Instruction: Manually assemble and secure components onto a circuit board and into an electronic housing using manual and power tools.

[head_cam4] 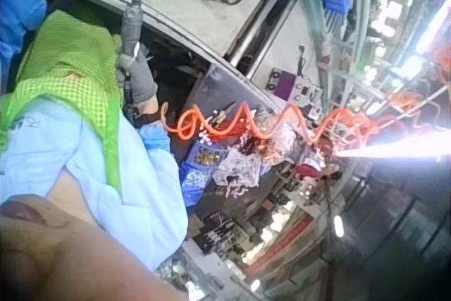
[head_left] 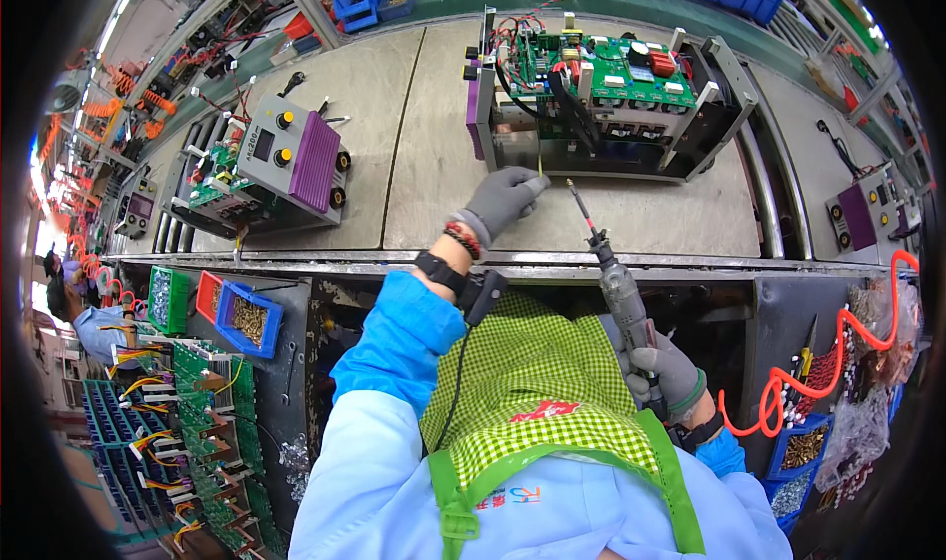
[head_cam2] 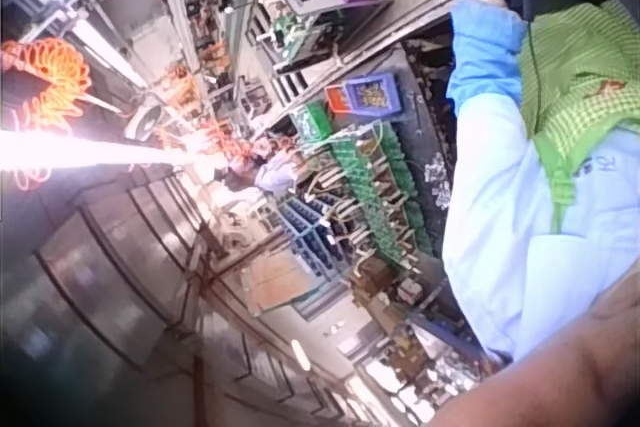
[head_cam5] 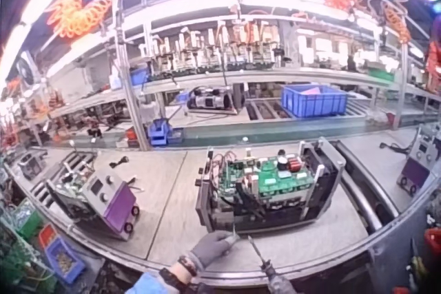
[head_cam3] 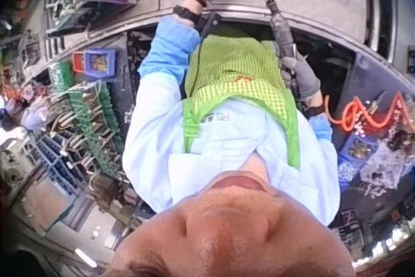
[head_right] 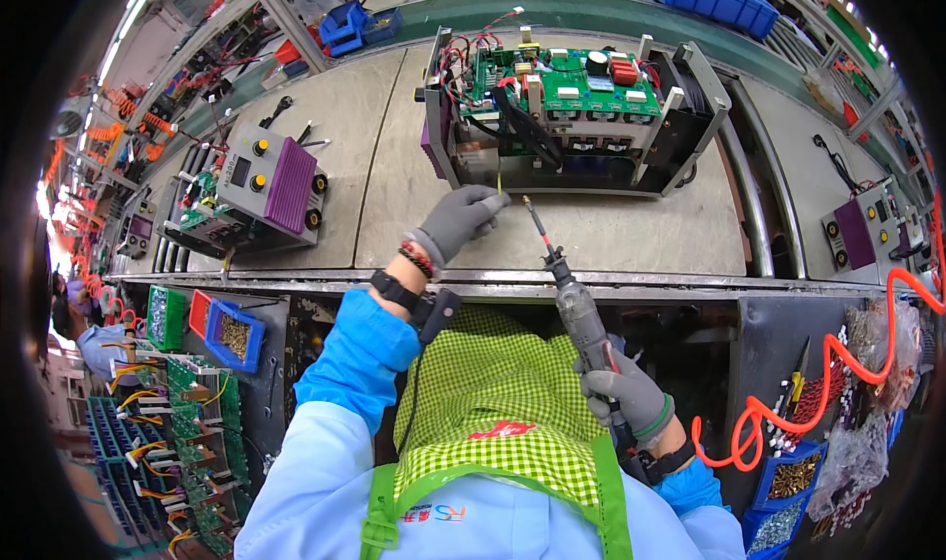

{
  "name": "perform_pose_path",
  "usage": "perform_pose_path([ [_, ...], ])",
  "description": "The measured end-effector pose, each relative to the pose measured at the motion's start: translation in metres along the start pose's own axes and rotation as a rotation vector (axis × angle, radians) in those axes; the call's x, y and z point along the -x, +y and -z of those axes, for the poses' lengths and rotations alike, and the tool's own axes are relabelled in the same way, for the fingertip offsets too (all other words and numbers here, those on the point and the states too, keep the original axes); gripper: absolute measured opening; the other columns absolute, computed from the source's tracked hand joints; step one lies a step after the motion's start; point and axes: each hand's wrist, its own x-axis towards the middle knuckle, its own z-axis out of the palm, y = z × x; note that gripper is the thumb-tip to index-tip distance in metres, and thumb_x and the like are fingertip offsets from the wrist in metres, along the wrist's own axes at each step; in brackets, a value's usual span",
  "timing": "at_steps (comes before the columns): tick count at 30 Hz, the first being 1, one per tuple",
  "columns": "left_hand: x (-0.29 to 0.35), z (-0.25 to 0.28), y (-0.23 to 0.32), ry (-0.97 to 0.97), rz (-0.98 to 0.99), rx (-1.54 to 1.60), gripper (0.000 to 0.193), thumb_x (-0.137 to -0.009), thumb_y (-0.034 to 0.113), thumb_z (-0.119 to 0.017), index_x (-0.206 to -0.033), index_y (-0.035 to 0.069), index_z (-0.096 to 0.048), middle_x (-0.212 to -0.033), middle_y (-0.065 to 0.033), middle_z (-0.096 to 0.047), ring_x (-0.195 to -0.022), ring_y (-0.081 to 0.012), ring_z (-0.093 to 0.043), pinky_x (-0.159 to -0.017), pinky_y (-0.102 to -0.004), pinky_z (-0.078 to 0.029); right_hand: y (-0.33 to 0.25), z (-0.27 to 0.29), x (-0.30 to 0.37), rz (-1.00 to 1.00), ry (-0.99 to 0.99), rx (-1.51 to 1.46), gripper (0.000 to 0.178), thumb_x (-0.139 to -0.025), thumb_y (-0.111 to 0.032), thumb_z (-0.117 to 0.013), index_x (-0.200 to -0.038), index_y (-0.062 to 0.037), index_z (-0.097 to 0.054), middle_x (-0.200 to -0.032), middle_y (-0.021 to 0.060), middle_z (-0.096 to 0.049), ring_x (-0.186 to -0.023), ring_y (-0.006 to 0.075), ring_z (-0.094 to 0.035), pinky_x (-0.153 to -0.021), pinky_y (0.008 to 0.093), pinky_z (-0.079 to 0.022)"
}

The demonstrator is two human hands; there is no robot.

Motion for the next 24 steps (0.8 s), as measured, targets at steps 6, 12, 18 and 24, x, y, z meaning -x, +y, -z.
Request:
perform_pose_path([
  [6,0.004,0.014,-0.013,-0.117,0.097,0.524,0.027,-0.1,0.023,-0.061,-0.116,0.0,-0.061,-0.096,-0.0024,-0.062,-0.083,-0.0105,-0.062,-0.072,-0.0217,-0.054,0.005,-0.009,-0.002,-0.076,-0.039,0.084,0.038,-0.085,-0.018,-0.063,-0.118,-0.0022,-0.053,-0.075,0.0014,-0.053,-0.053,0.0087,-0.05,-0.045,0.0246,-0.04],
  [12,0.004,0.009,-0.02,-0.144,0.051,0.624,0.027,-0.102,0.021,-0.059,-0.12,0.002,-0.057,-0.102,-0.004,-0.062,-0.089,-0.0112,-0.063,-0.079,-0.0225,-0.056,0.006,-0.015,-0.003,-0.072,-0.023,0.122,0.037,-0.086,-0.02,-0.064,-0.117,-0.0031,-0.054,-0.075,0.0011,-0.052,-0.053,0.0086,-0.05,-0.046,0.0245,-0.039],
  [18,0.007,0.007,-0.008,-0.109,0.025,0.457,0.027,-0.103,0.022,-0.057,-0.121,0.002,-0.058,-0.105,-0.0029,-0.063,-0.093,-0.0104,-0.064,-0.081,-0.0227,-0.057,0.007,-0.015,-0.014,-0.054,0.006,0.149,0.04,-0.086,-0.024,-0.063,-0.118,-0.0026,-0.054,-0.08,0.0039,-0.056,-0.053,0.0091,-0.05,-0.045,0.023,-0.038],
  [24,0.002,0.003,-0.011,-0.011,-0.072,0.235,0.025,-0.103,0.019,-0.056,-0.12,0.003,-0.062,-0.109,-0.0045,-0.065,-0.094,-0.0104,-0.065,-0.081,-0.0245,-0.058,0.0,-0.014,-0.026,-0.055,-0.021,0.093,0.032,-0.09,-0.024,-0.063,-0.114,-0.0054,-0.053,-0.078,0.0015,-0.053,-0.052,0.0068,-0.048,-0.043,0.0226,-0.037],
])
